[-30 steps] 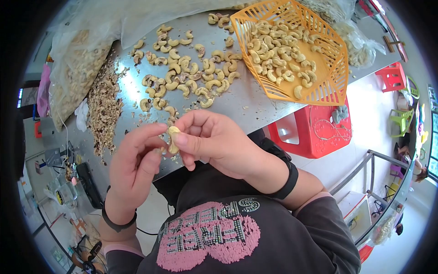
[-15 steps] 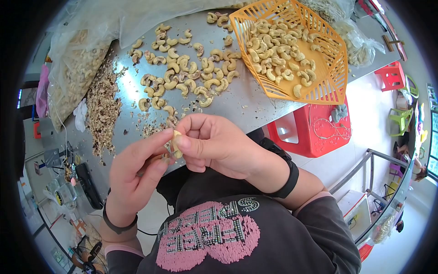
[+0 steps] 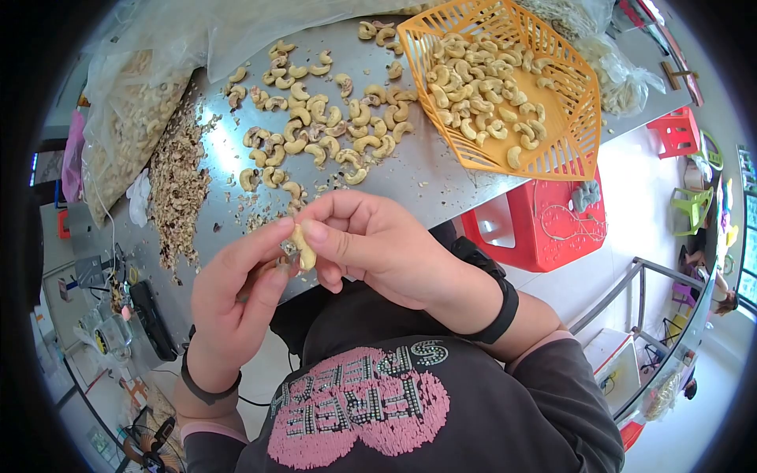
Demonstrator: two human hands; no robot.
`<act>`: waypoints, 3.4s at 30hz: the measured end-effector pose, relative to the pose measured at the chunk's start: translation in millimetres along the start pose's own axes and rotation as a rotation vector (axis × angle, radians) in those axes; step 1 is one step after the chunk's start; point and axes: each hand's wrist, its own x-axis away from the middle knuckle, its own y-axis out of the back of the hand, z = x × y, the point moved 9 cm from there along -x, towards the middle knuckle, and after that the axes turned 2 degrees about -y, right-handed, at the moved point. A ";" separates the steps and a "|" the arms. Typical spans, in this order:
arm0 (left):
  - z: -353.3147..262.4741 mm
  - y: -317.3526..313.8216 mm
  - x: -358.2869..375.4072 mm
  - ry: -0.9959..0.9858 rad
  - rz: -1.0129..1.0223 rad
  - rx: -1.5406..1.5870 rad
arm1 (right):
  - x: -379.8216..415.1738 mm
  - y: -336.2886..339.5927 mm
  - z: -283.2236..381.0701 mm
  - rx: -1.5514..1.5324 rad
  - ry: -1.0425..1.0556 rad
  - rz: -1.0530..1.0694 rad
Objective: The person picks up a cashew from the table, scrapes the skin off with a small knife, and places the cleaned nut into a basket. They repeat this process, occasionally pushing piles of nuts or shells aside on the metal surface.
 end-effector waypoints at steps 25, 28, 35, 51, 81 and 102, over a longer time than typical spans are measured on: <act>26.4 7.0 6.7 0.351 -0.096 0.275 | -2.7 -2.6 2.6 -0.022 0.034 -0.017; 22.4 8.0 6.0 0.319 -0.092 0.219 | -4.2 -4.5 -0.7 -0.060 -0.002 0.062; 10.6 6.1 -1.3 0.121 -0.003 0.043 | -4.0 -1.7 -0.7 0.019 0.030 0.040; 43.6 -13.7 10.6 0.651 -0.007 0.721 | 14.5 -12.4 35.0 0.836 0.523 -0.202; 44.9 4.0 5.3 0.557 -0.104 0.626 | 65.0 28.7 131.5 0.265 0.932 -0.593; 137.6 108.5 -95.3 0.376 -0.133 -0.789 | 20.9 37.7 51.1 0.462 0.338 -0.262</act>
